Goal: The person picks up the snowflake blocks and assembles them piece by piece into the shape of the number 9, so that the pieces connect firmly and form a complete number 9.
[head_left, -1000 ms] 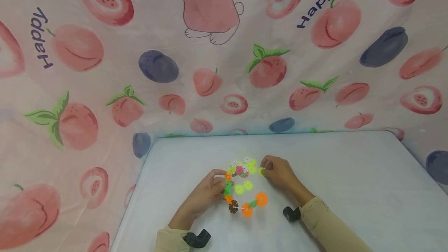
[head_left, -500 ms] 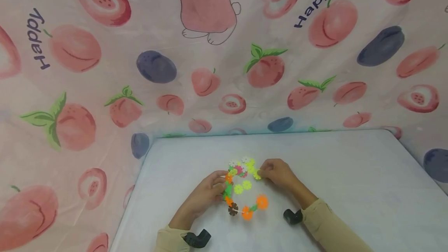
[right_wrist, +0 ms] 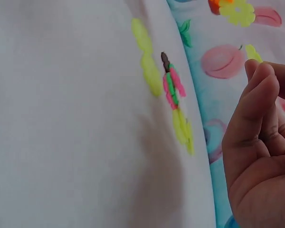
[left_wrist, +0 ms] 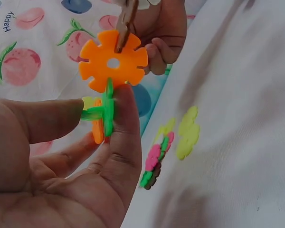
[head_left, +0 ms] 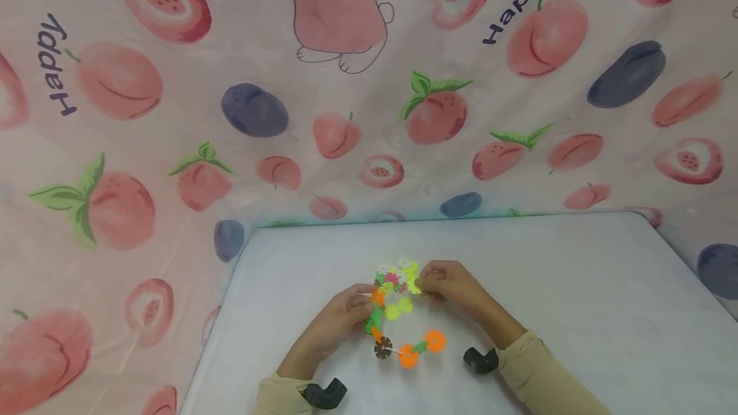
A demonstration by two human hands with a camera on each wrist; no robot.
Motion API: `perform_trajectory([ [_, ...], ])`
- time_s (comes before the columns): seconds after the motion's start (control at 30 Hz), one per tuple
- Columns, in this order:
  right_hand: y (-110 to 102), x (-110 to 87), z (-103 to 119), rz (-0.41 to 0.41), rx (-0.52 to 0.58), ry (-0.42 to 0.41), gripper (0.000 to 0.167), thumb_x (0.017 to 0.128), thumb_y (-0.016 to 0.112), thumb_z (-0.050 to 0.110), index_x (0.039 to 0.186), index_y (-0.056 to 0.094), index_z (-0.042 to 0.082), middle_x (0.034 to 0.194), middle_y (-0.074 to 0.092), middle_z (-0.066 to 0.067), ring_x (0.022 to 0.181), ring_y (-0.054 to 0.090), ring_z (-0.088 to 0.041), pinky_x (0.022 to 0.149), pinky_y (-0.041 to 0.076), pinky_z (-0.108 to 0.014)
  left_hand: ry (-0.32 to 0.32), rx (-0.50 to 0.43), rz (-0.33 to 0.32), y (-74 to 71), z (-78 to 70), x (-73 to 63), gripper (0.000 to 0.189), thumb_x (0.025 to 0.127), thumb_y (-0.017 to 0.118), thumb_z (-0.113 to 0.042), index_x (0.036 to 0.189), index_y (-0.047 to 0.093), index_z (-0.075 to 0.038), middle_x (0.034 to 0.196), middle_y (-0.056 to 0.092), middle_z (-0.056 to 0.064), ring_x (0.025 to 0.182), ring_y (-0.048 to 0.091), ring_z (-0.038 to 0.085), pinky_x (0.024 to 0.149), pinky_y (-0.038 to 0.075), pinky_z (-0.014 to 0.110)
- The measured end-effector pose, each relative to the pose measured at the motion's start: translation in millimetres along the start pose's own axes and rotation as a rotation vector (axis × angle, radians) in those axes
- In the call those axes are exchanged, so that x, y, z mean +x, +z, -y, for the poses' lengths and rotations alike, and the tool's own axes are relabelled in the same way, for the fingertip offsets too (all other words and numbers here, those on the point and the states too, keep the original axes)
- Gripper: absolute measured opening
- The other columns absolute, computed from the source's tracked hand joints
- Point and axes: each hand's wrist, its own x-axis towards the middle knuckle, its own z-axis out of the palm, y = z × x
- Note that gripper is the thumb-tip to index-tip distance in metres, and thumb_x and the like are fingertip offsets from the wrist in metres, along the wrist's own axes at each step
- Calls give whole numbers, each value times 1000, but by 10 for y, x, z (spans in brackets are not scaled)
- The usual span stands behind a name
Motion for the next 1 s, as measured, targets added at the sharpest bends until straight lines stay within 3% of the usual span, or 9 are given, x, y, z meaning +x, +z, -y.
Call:
perform_trajectory([
  [0.1,16,-20,63,29,33,-11,24,91,77,27,92,68,4,69,64,-4,66,59,-19,66,53,-33,-8,8,10,1,-11,-7,46,102,61,-26,144,53,-10,122,65,12,91,61,15,80,54,31],
  [0.33,63,-33,154,56,52,-32,25,91,76,27,93,68,3,69,63,-4,66,58,-19,65,53,-31,-18,23,32,-5,-13,-4,46,104,59,-29,145,55,-9,135,63,15,109,64,15,89,56,28],
  [0.47,95,-19,163,61,67,-35,23,92,75,25,92,69,2,70,64,-4,65,58,-19,64,53,-30,-24,18,40,-12,-7,0,48,103,60,-30,145,55,-9,138,62,16,111,64,16,90,56,30],
  [1.0,137,5,181,81,108,-63,23,93,75,22,93,68,0,70,63,-5,63,56,-17,62,54,-29,4,40,41,-23,9,-6,50,100,66,-32,144,57,-10,126,61,12,87,57,14,75,51,30],
])
